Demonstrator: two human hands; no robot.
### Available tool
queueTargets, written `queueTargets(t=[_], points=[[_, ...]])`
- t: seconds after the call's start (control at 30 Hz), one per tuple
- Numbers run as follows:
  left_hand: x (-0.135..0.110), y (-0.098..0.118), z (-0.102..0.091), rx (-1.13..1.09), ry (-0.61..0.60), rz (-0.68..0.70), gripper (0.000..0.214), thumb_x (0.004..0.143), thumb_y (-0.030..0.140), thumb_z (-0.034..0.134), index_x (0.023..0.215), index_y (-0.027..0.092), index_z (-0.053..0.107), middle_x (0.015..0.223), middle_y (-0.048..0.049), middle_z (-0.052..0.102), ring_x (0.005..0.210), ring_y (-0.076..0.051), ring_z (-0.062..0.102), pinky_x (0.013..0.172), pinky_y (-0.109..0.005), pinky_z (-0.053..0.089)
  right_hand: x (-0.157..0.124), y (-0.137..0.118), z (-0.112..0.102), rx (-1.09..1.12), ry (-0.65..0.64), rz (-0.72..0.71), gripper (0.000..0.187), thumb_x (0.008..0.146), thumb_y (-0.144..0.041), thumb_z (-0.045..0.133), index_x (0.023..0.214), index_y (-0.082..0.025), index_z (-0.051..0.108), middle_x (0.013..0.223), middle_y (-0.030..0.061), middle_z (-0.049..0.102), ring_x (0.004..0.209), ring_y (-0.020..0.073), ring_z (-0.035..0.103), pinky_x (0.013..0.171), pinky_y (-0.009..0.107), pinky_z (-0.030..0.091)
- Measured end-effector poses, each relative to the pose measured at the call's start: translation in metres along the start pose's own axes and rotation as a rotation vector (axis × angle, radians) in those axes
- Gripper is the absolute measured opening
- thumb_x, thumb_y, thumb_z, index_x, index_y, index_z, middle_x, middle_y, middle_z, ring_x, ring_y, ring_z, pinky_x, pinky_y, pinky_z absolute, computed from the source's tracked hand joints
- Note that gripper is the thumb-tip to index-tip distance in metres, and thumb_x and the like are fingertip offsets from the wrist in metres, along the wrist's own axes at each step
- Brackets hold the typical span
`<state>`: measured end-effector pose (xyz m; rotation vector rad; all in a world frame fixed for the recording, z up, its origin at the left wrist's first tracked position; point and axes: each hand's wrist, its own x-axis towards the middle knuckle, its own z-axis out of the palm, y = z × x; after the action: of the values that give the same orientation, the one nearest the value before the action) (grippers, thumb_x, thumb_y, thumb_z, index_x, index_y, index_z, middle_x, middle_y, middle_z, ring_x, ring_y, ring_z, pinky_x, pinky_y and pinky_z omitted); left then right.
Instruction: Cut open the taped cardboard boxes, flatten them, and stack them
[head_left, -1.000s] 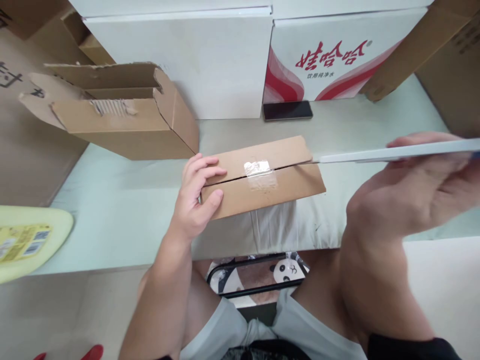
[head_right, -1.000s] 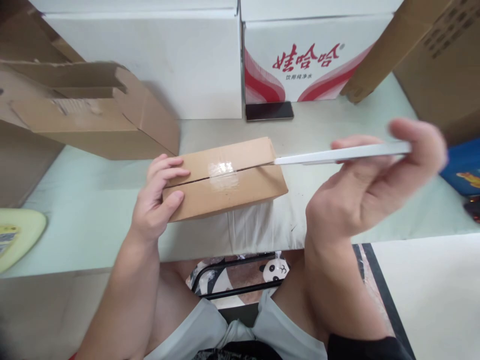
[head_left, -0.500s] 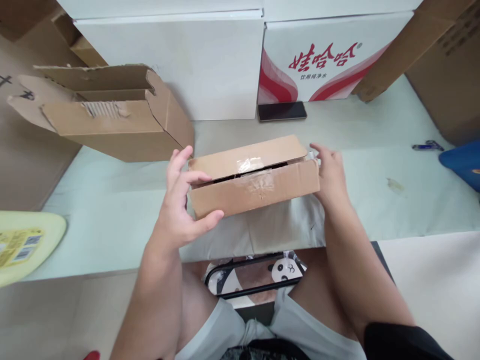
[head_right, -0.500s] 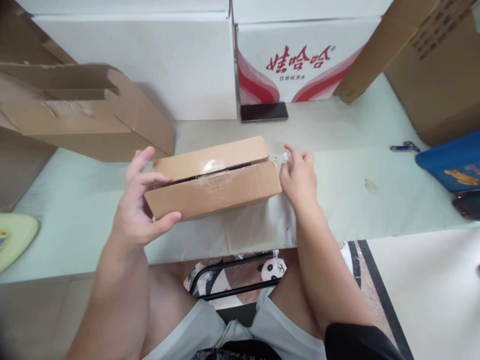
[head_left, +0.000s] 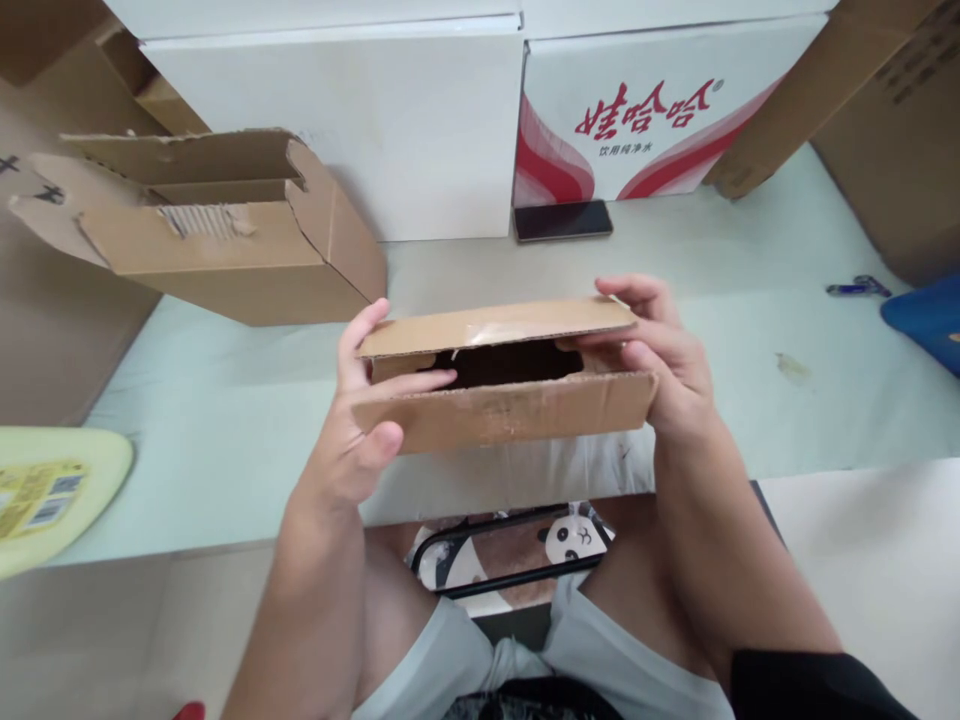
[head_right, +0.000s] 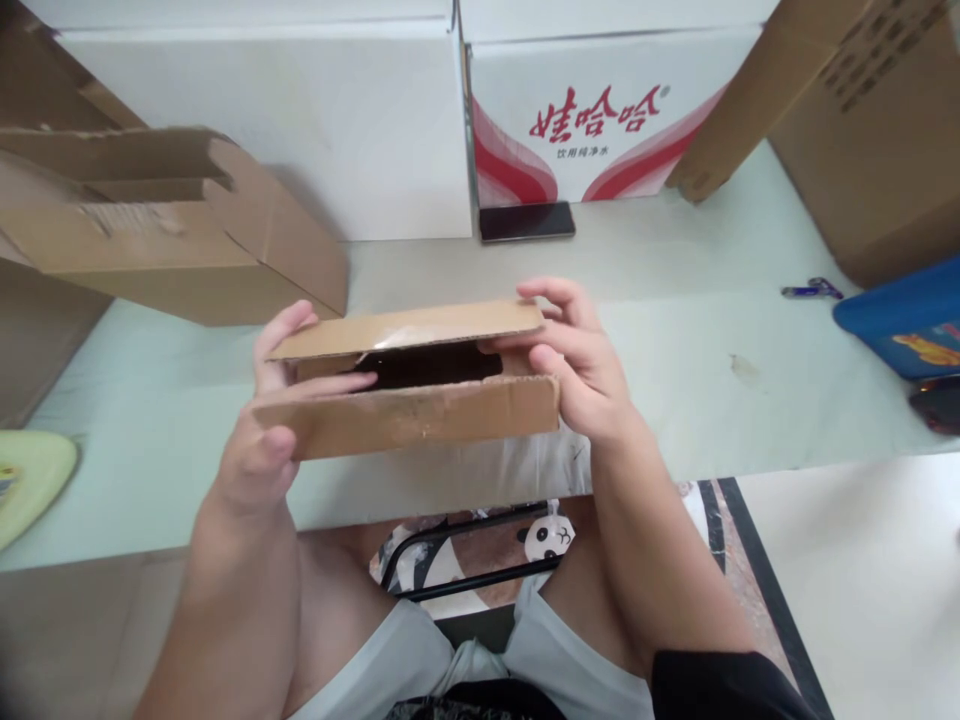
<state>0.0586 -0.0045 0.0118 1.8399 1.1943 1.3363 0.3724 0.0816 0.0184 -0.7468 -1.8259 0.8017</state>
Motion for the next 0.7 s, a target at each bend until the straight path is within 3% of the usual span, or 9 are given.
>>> queueTargets(t=[0.1,0.17,0.3,0.4,0.5,0.57,0.7], points=[[-0.001,-0.002,0.001,0.053,-0.058,0.063,0.059,0.094,0.072,0.043,0.108,0.03,0.083,0.172,0.0083,0.019,0.152,-0.039,0.027,0.133,-0.057,0.014,-0.003,-0.001,0.001,0.094,-0.2,-0.032,0.049,0.105,-0.052,0.04,0.097,-0.028,0.082,0.16,-0.0018,0.042,0.128,0.026,0.057,0.114,0.049,0.049],[-0.001,-0.001,0.001,0.095,-0.048,0.083,0.063,0.093,0.073,0.043,0.102,0.025,0.082,0.173,0.0041,0.017,0.151,-0.043,0.027,0.132,-0.06,0.018,-0.005,0.0,0.002,0.103,-0.203,-0.047,0.051,0.106,-0.051,0.038,0.093,-0.028,0.081,0.162,-0.0065,0.039,0.128,0.0253,0.056,0.115,0.05,0.049],[0.0,0.004,0.003,0.108,0.006,0.071,0.061,0.091,0.076,0.045,0.092,0.024,0.078,0.17,0.0,0.023,0.157,-0.047,0.014,0.131,-0.065,0.018,-0.006,0.004,0.01,0.022,-0.056,-0.067,0.054,0.104,-0.058,0.036,0.083,-0.026,0.073,0.158,-0.0072,0.042,0.139,0.0306,0.048,0.123,0.057,0.041],[0.003,0.003,0.004,0.129,0.037,0.121,0.055,0.09,0.076,0.048,0.097,0.028,0.074,0.167,0.0011,0.025,0.158,-0.044,0.018,0.133,-0.062,0.011,-0.005,0.007,0.016,0.053,0.049,-0.105,0.052,0.104,-0.06,0.032,0.085,-0.026,0.066,0.156,-0.0074,0.039,0.143,0.0306,0.045,0.121,0.057,0.042],[0.006,-0.006,0.002,0.156,0.07,0.166,0.055,0.079,0.077,0.066,0.11,0.032,0.066,0.164,-0.0043,0.03,0.154,-0.044,0.03,0.128,-0.067,0.024,-0.005,0.01,0.018,0.033,0.167,-0.068,0.051,0.103,-0.065,0.032,0.088,-0.025,0.06,0.156,-0.0037,0.038,0.145,0.0315,0.045,0.122,0.058,0.041],[0.006,-0.014,0.001,0.13,0.059,0.198,0.068,0.068,0.073,0.081,0.119,0.034,0.058,0.155,-0.0085,0.04,0.147,-0.042,0.041,0.12,-0.067,0.036,-0.005,0.014,0.017,0.032,0.237,-0.032,0.049,0.102,-0.066,0.034,0.094,-0.026,0.061,0.154,-0.0006,0.041,0.145,0.0325,0.046,0.123,0.06,0.039],[0.003,-0.027,0.001,0.044,0.102,0.178,0.082,0.064,0.053,0.093,0.128,0.036,0.044,0.131,-0.0047,0.054,0.125,-0.028,0.059,0.107,-0.052,0.051,-0.004,0.022,0.014,0.131,0.224,-0.017,0.04,0.103,-0.061,0.035,0.113,-0.033,0.062,0.145,0.0002,0.054,0.143,0.0299,0.05,0.123,0.059,0.039]])
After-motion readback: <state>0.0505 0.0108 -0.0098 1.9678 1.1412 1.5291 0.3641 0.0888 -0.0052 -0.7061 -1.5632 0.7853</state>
